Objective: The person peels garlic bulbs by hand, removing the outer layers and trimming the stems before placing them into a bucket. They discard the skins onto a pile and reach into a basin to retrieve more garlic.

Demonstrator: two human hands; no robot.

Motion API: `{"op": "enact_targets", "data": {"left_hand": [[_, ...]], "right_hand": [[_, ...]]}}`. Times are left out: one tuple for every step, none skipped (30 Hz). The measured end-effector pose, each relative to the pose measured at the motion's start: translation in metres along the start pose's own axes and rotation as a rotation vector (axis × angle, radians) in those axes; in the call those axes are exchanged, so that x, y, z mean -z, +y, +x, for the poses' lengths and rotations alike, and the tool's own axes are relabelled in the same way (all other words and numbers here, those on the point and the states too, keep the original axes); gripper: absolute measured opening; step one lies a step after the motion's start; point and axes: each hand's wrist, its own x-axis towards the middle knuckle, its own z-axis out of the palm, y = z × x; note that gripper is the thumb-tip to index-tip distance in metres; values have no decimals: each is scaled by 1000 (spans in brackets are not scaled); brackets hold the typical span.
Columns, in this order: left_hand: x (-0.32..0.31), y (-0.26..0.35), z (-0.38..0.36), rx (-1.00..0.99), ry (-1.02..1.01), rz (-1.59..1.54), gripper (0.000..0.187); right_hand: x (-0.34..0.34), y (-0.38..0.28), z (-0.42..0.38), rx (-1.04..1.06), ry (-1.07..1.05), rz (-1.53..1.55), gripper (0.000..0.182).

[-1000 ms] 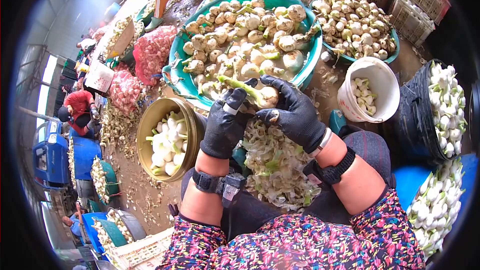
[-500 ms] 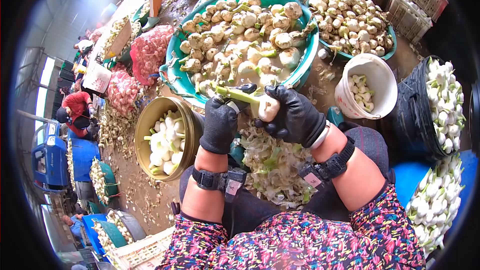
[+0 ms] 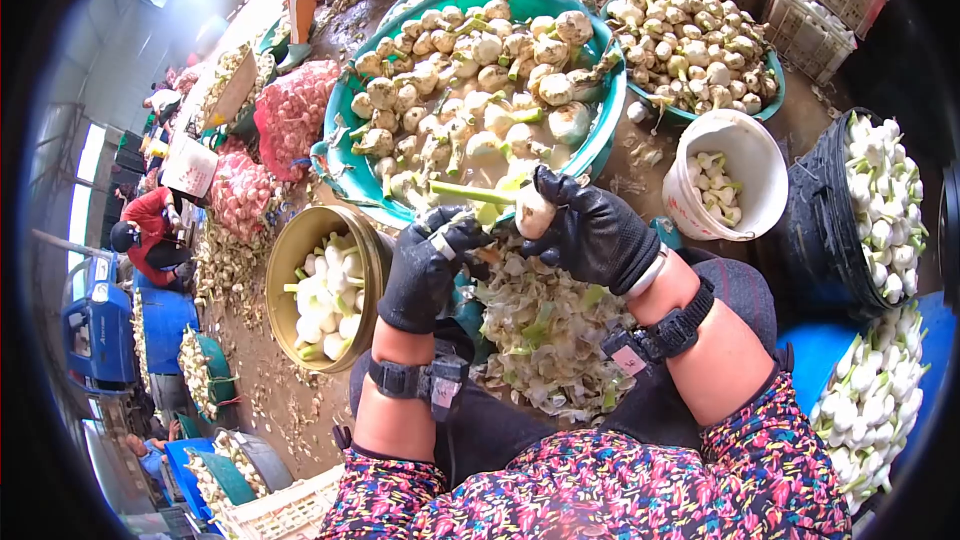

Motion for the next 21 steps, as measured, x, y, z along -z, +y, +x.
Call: {"op": "enact_targets", "data": {"left_hand": [[-10,5,-1,-108,4,-47,38],[-15,5,-1,-214,11,-96,42],[-14,3,-1,-170,-15,-144,48],[-21,3,-8,-267,33,-34,43],[-21,-5,-3,-349,74,-3,41],[-19,-13,4,-431,114,29,39],[-14,-17,8,-429,114,25,39],[-6,-18,11,-577,144,431,38],[-3,-14,10,-712,172,843,37],[-6,-8,4,-630,270,803,36],[-1,-11,5,-669,329,817,35],[4,-10,8,-711,392,835,34],[6,-9,16,-661,374,482,31],[12,-11,17,-664,384,488,31],[19,-16,18,-759,410,652,29],[23,-21,18,-851,427,815,28],[8,-7,9,-390,353,48,28],[6,-3,8,-387,348,44,28],[4,-2,6,-357,281,-41,28],[3,-3,5,-327,215,-126,28],[7,-6,6,-279,135,-252,27]], "right_hand": [[1,2,0,33,14,-9,27],[1,4,0,27,19,-9,27],[0,6,1,21,5,-64,27],[0,11,-3,6,-8,-115,26],[-6,10,-7,0,-10,-79,20],[2,14,0,-1,-10,-80,20],[17,22,11,269,56,-364,17],[25,28,18,538,120,-647,15],[-7,16,-1,391,277,-370,16],[-5,21,-2,386,274,-373,16],[-1,28,-3,610,143,-675,16],[1,32,-3,837,-9,-972,17],[4,23,0,964,-272,-1381,17],[-2,24,-10,536,-378,-1626,20],[1,31,-15,267,-351,-1744,22],[6,37,-17,-12,-311,-1839,24],[8,37,-14,-12,-307,-1835,24],[10,34,-10,192,-129,-1938,25],[11,29,-5,397,53,-2026,26],[-6,15,-8,417,164,-1561,28],[-2,11,-3,536,161,-1347,27]]}}
